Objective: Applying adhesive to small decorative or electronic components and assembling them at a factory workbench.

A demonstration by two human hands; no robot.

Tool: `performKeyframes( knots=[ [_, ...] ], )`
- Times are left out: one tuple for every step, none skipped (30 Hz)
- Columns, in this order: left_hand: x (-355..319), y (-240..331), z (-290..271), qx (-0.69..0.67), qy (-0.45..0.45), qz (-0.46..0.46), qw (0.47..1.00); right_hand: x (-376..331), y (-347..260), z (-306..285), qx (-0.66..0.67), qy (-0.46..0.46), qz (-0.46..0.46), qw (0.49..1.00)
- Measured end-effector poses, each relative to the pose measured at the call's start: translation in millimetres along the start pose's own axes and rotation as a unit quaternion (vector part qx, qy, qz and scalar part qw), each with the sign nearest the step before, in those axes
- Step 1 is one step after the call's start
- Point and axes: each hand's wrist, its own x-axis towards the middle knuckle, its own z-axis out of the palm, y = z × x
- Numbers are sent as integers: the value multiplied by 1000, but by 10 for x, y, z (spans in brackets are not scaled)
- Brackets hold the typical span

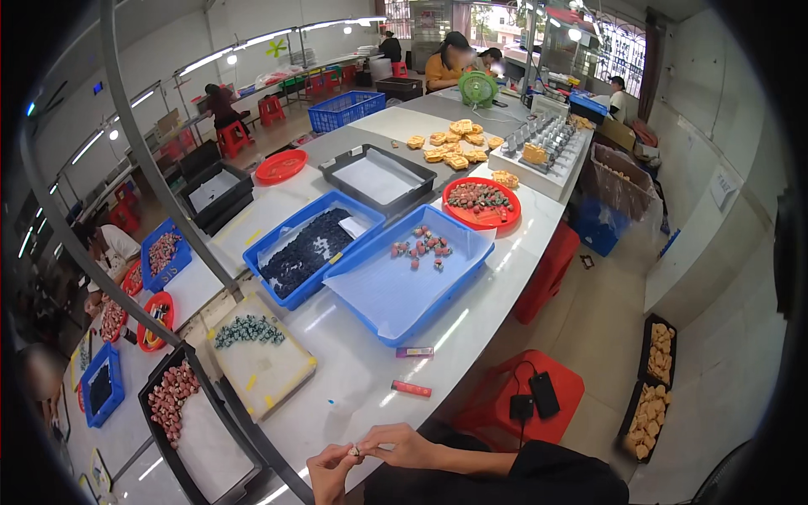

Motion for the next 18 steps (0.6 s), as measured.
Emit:
performKeyframes(
  knots=[
    [1,8,11,4,1,-5,1000,-20,9,-3,1,2,15,1000],
    [15,25,29,-1,1,-18,1000,-34,20,-15,6,4,19,1000],
    [15,37,45,-7,2,-33,999,-43,31,-38,0,-10,51,999],
    [5,42,76,-4,6,-37,999,-33,46,-68,-7,-26,82,996],
    [-19,38,117,47,19,-28,998,-30,55,-106,22,-45,131,990],
    [-50,24,124,97,33,-20,995,-52,95,-111,28,-47,134,990],
    [-61,18,126,128,12,-22,991,-67,153,-130,74,-45,165,982],
    [-89,19,145,130,14,-26,991,-81,216,-147,121,-44,196,972],
    [-109,22,183,104,23,-35,994,-92,285,-165,125,-32,206,970],
    [-126,41,206,78,31,-45,995,-78,292,-206,153,-22,211,965],
    [-139,40,126,103,30,-68,992,14,141,-285,170,-19,252,952],
    [-163,64,55,106,37,-73,991,89,3,-376,187,-16,293,937],
    [-178,101,8,124,36,-45,991,61,115,-460,203,15,269,941],
    [-188,128,-56,144,37,-16,989,77,231,-541,221,43,243,944],
    [-205,146,-140,145,47,14,988,79,316,-647,252,101,254,928],
    [-212,190,-216,148,50,13,988,172,336,-761,283,157,263,909],
    [-220,257,-269,151,77,33,985,304,314,-905,328,224,260,880],
    [-232,323,-341,156,107,54,980,469,298,-1052,373,285,255,845]
  ],
)
